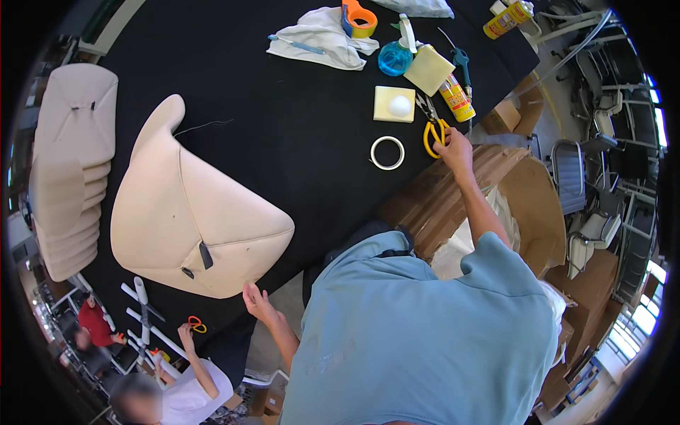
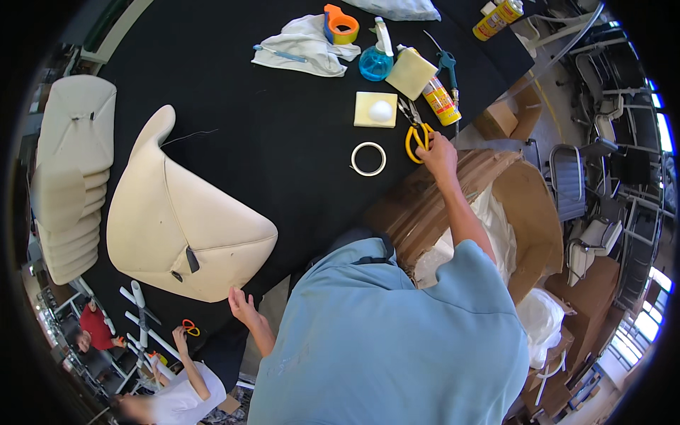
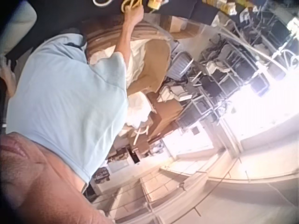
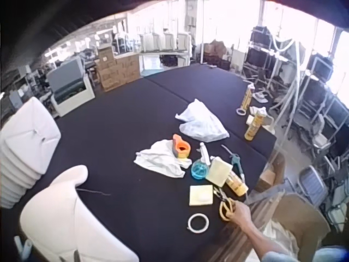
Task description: Trimming loose threads with scissors and wiping down a beige upholstered furniture part with a sponge in a factory setting.
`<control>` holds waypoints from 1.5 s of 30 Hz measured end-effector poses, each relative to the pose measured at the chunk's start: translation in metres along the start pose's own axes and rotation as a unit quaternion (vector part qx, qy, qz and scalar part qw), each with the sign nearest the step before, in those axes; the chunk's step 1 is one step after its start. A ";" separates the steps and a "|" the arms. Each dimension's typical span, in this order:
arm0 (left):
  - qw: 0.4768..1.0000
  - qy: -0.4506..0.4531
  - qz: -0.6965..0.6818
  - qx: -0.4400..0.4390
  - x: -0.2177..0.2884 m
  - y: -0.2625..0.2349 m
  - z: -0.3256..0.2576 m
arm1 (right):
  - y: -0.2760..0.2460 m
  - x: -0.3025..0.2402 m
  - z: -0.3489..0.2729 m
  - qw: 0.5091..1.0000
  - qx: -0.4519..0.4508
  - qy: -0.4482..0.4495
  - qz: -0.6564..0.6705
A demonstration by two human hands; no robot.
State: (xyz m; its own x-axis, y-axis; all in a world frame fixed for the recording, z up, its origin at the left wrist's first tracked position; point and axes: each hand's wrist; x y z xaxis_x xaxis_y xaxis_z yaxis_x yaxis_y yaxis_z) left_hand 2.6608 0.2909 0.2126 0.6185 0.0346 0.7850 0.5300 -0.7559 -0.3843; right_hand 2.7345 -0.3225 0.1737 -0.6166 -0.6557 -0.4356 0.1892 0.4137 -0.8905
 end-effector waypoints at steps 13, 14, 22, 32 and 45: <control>0.990 0.010 -0.091 -0.109 -0.027 -0.014 0.004 | -0.049 0.055 -0.048 0.990 -0.036 -0.051 -0.130; 0.986 0.014 -0.115 -0.116 -0.029 -0.015 0.007 | -0.039 0.103 -0.038 0.982 0.010 -0.092 -0.162; 0.961 0.220 -0.163 -0.028 0.044 0.019 0.055 | 0.014 -0.058 -0.128 0.941 -0.160 -0.101 0.280; 0.982 0.052 -0.112 -0.142 0.138 0.040 0.059 | 0.007 -0.277 -0.152 0.801 -0.458 -0.311 0.229; 0.972 0.036 -0.221 -0.075 0.131 0.079 0.049 | 0.064 -0.382 -0.078 0.599 -0.717 -0.342 0.100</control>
State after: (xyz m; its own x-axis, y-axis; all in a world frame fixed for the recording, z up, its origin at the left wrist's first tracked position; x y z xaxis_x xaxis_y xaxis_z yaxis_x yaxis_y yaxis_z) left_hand 2.8117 0.2675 0.2611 0.3053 0.3359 0.8910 0.6408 -0.7646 0.0687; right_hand 2.9221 0.0038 0.2936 -0.1407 -0.4047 -0.9036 -0.9463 0.3232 0.0026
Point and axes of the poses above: each hand's wrist, its own z-axis towards the middle knuckle, its own y-axis out of the palm, x = y × z, and after that the axes turned 2 degrees about -y, right-handed
